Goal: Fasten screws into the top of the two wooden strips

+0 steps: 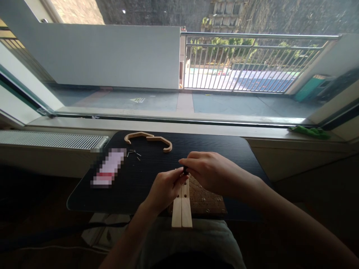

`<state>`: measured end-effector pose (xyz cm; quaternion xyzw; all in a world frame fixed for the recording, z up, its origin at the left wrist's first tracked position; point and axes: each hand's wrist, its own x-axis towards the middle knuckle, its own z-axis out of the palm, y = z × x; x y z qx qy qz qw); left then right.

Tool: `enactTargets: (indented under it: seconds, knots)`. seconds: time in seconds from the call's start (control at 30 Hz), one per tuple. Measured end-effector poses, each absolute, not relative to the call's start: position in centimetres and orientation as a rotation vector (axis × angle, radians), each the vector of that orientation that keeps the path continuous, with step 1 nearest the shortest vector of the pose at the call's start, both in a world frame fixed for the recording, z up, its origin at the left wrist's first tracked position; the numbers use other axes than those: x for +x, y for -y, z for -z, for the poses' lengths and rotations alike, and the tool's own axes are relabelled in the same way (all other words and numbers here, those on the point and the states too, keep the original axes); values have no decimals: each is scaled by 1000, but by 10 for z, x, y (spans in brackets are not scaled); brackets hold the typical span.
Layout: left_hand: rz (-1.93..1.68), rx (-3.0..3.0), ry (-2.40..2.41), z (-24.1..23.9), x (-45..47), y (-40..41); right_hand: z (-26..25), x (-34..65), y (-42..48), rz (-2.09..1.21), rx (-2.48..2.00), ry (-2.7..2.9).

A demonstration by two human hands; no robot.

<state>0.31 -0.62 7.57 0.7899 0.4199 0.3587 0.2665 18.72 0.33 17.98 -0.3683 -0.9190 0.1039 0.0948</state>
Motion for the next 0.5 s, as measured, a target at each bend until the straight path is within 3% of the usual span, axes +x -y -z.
enactTargets:
  seconds: [0.5]
  knots:
    - [-1162,2002,-1118,-54,9,14,-176,188,0,-204,-1165,2703]
